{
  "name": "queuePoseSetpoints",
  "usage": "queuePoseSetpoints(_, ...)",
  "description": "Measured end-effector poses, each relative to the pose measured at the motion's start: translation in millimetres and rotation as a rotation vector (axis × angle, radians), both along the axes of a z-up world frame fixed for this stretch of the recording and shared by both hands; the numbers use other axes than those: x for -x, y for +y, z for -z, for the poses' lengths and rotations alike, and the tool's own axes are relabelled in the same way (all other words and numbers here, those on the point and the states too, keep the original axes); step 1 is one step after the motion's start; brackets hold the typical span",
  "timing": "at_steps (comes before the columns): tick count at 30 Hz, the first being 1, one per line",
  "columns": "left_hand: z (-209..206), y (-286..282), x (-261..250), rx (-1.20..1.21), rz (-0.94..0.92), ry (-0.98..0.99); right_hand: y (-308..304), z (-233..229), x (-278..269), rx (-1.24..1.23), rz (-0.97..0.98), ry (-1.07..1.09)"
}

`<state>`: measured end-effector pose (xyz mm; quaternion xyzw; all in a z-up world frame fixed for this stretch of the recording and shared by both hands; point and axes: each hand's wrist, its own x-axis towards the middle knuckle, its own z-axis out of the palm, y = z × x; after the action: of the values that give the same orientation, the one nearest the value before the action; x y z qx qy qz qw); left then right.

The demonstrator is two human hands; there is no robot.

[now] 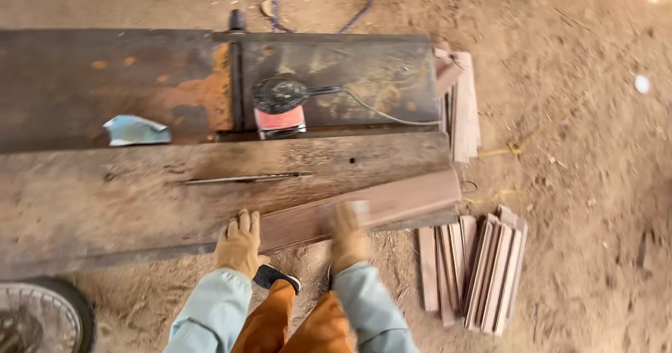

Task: Manually sanding a wooden board with a sanding block or sandpaper.

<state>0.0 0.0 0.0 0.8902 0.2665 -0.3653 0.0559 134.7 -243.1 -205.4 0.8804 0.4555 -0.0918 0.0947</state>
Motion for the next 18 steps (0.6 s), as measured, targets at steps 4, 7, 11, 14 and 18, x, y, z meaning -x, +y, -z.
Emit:
queuePoseSetpoints(4,-30,-12,-18,-0.084,0.062,-0.023,38,-146,-28,0.109,-0.012,0.399)
queuePoseSetpoints(7,-38,-27,-41,-0.067,0.016,0.111,-28,-134,-94,-0.085,0.319,0.122)
queuePoseSetpoints(11,-43,-43,-97,0.073,0.117,0.088,-59,-106,-135,-0.482,0.549,-0.177)
queuePoseSetpoints(14,-24,-57,-139,0.126,0.389,-0.214,-22,-89,-94,-0.373,0.499,0.031)
queuePoseSetpoints(18,-35,-51,-178,0.327,0.48,-0.05,5,-170,-108,0.223,0.288,0.243)
